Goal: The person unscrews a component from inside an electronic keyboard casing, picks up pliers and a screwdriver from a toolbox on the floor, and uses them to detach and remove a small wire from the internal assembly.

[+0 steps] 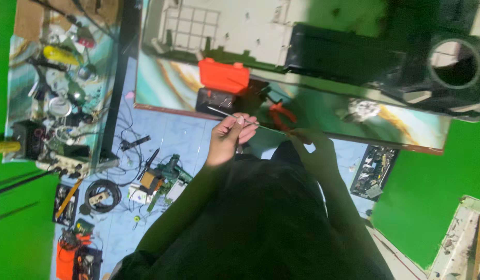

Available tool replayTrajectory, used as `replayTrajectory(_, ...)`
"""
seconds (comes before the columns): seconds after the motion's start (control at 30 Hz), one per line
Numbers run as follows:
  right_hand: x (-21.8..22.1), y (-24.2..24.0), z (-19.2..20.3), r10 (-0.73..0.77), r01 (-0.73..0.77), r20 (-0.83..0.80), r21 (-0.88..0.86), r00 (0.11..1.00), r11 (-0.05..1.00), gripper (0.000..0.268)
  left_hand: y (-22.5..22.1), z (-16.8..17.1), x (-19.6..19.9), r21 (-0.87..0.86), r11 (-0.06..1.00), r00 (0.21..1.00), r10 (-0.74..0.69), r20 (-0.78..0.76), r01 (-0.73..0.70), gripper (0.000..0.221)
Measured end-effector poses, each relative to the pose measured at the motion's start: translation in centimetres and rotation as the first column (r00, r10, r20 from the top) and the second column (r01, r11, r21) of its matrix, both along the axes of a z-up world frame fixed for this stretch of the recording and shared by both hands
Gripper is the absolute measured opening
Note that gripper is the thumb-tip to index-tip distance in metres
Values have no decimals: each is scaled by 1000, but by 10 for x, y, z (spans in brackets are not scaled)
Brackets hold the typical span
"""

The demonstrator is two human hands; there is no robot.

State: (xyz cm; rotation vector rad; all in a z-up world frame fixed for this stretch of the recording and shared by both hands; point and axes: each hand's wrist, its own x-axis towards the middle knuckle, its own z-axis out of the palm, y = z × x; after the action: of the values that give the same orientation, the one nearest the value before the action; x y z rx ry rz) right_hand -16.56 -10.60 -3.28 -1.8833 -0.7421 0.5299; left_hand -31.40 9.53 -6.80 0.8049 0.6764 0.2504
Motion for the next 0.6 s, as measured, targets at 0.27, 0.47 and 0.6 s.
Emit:
replayTrajectory(0.27, -49, 49, 8, 202, -203, -16, -103, 979, 974, 18, 32, 0, -58, 28, 961, 960, 274, 65, -276, 28)
replayTrajectory(0.47, -44, 77, -1, 265, -260, 40, -99, 963, 961, 18, 77, 26, -68, 367, 869, 923, 380, -62, -333, 29)
replayTrajectory(0.6, -33, 93, -15, 251, -246, 10, -180, 968, 952, 19, 89, 30, -65, 513, 852, 919, 279, -279, -102, 30)
